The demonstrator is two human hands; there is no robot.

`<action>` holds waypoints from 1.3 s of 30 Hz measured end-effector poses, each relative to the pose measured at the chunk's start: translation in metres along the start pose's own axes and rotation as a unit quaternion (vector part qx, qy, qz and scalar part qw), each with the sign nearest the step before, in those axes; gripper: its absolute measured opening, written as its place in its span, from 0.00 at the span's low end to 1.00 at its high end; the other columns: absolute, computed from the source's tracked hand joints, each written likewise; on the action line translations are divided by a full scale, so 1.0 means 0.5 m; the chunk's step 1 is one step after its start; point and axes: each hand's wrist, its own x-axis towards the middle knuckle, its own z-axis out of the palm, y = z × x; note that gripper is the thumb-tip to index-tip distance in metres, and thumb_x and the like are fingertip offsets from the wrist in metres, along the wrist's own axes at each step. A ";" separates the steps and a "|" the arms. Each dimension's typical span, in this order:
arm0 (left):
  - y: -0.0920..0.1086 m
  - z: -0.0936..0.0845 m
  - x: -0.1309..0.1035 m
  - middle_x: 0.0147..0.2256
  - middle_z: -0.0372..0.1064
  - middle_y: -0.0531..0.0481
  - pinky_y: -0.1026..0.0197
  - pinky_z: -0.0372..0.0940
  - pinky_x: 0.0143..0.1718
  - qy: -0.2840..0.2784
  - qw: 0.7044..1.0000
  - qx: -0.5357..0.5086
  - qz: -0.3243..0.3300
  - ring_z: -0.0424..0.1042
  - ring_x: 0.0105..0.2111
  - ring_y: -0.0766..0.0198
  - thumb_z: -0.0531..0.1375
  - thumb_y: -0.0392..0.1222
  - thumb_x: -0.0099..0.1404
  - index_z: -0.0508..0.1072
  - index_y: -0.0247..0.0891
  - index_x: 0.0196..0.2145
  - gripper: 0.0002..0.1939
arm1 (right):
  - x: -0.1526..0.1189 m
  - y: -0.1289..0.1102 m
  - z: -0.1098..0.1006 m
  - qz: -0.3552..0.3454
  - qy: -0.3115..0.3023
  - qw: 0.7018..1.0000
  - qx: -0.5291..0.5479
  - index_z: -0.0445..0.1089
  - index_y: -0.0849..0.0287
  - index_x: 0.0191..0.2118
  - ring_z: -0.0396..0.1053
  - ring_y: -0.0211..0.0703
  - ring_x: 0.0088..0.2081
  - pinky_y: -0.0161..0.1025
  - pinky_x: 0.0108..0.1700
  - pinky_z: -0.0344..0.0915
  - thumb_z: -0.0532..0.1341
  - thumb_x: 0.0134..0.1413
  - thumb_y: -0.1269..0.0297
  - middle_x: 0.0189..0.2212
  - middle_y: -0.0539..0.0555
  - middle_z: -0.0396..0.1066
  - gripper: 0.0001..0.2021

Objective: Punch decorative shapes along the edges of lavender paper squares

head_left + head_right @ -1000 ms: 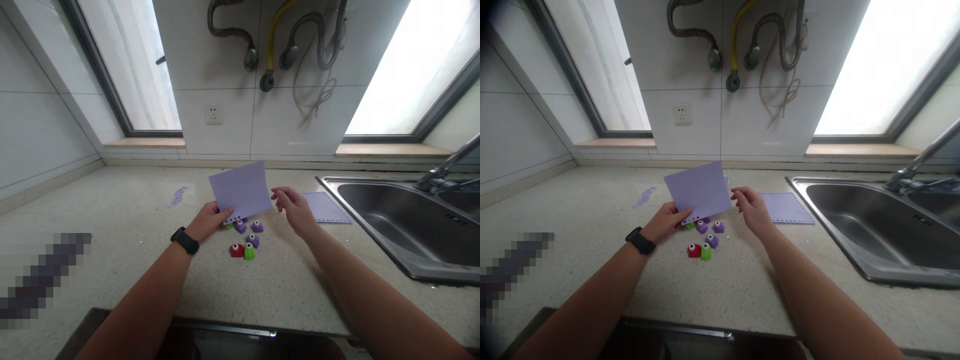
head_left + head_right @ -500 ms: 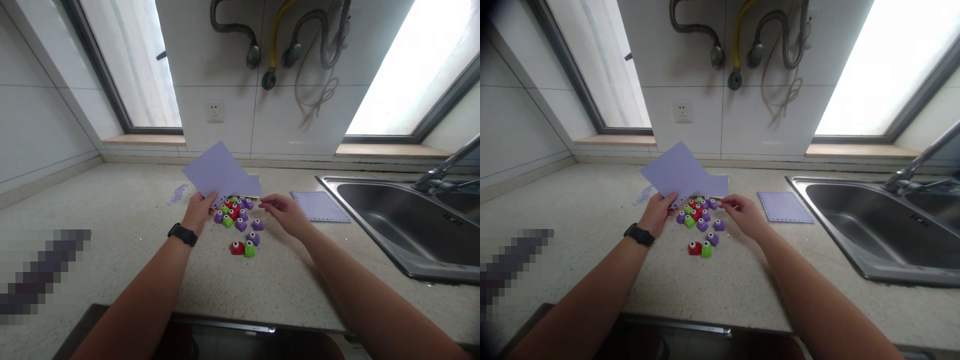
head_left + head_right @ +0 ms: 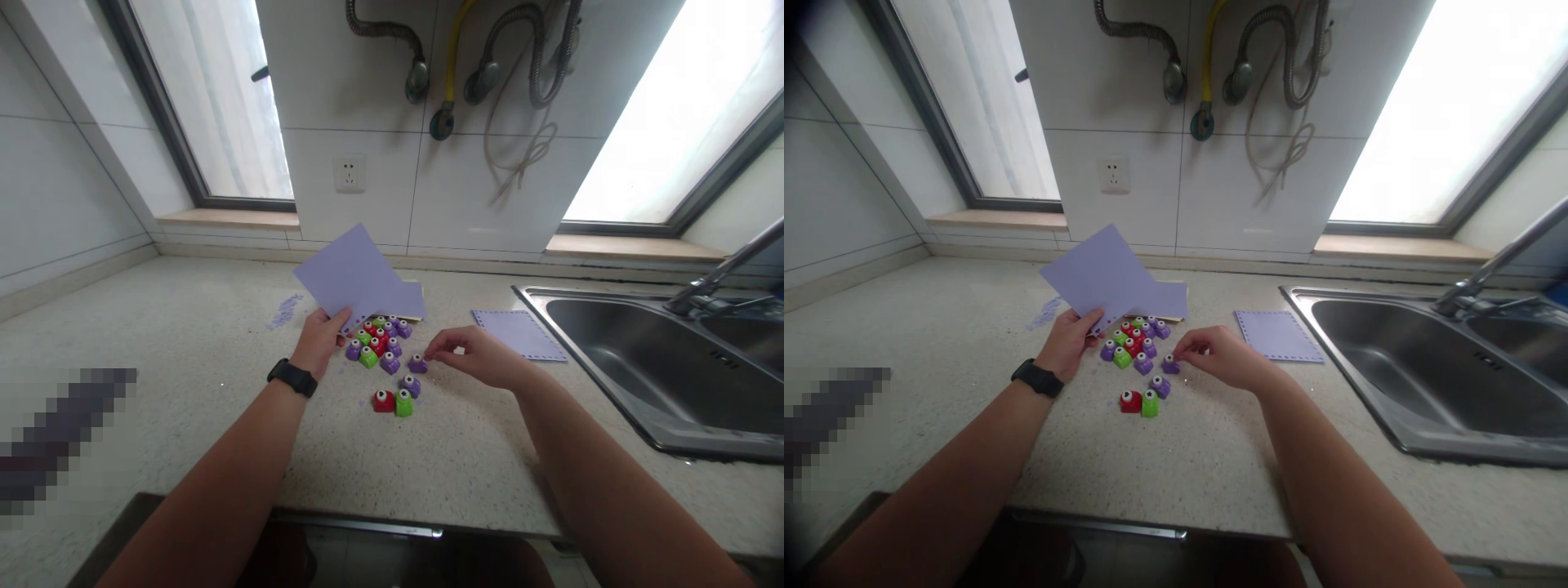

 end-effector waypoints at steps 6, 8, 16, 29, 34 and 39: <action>0.000 -0.001 0.000 0.28 0.77 0.51 0.68 0.57 0.17 0.000 1.000 -0.008 0.004 0.69 0.20 0.69 0.73 0.51 0.54 0.79 0.34 0.37 0.20 | 0.001 0.020 -0.016 0.038 -0.004 0.994 -0.102 0.83 0.51 0.38 0.76 0.44 0.32 0.42 0.36 0.69 0.64 0.63 0.65 0.35 0.52 0.83 0.08; -0.002 -0.001 0.001 0.28 0.77 0.51 0.67 0.57 0.17 0.000 1.000 -0.008 0.003 0.69 0.20 0.69 0.73 0.51 0.55 0.79 0.34 0.37 0.19 | 0.007 0.032 -0.011 0.040 0.025 0.990 -0.134 0.83 0.52 0.40 0.76 0.46 0.34 0.43 0.38 0.69 0.63 0.64 0.67 0.37 0.54 0.83 0.09; -0.004 -0.003 0.003 0.29 0.74 0.55 0.68 0.60 0.19 -0.003 1.000 0.015 -0.003 0.68 0.21 0.70 0.70 0.47 0.66 0.77 0.34 0.38 0.12 | 0.017 0.055 0.009 0.058 0.069 0.981 -0.171 0.82 0.55 0.46 0.74 0.47 0.34 0.45 0.39 0.69 0.64 0.64 0.65 0.39 0.58 0.82 0.10; -0.009 -0.004 0.006 0.31 0.72 0.55 0.67 0.65 0.22 -0.012 0.999 0.048 -0.014 0.68 0.23 0.70 0.65 0.44 0.73 0.76 0.34 0.41 0.09 | 0.010 -0.004 0.031 0.030 -0.104 0.981 -0.160 0.78 0.56 0.55 0.73 0.44 0.36 0.42 0.41 0.68 0.65 0.63 0.60 0.38 0.54 0.79 0.16; -0.009 -0.004 0.006 0.31 0.72 0.55 0.67 0.64 0.21 -0.014 0.999 0.048 -0.014 0.68 0.22 0.70 0.65 0.43 0.73 0.76 0.34 0.41 0.09 | 0.000 -0.022 0.027 0.024 -0.163 0.976 -0.145 0.78 0.56 0.51 0.73 0.44 0.35 0.41 0.40 0.68 0.68 0.58 0.61 0.35 0.52 0.77 0.15; -0.008 -0.002 0.005 0.31 0.72 0.55 0.67 0.64 0.21 -0.014 0.999 0.048 -0.016 0.68 0.22 0.71 0.65 0.43 0.73 0.76 0.34 0.42 0.08 | -0.005 -0.045 0.029 -0.033 -0.162 0.975 -0.149 0.73 0.55 0.59 0.73 0.51 0.51 0.47 0.55 0.70 0.75 0.51 0.54 0.54 0.59 0.73 0.30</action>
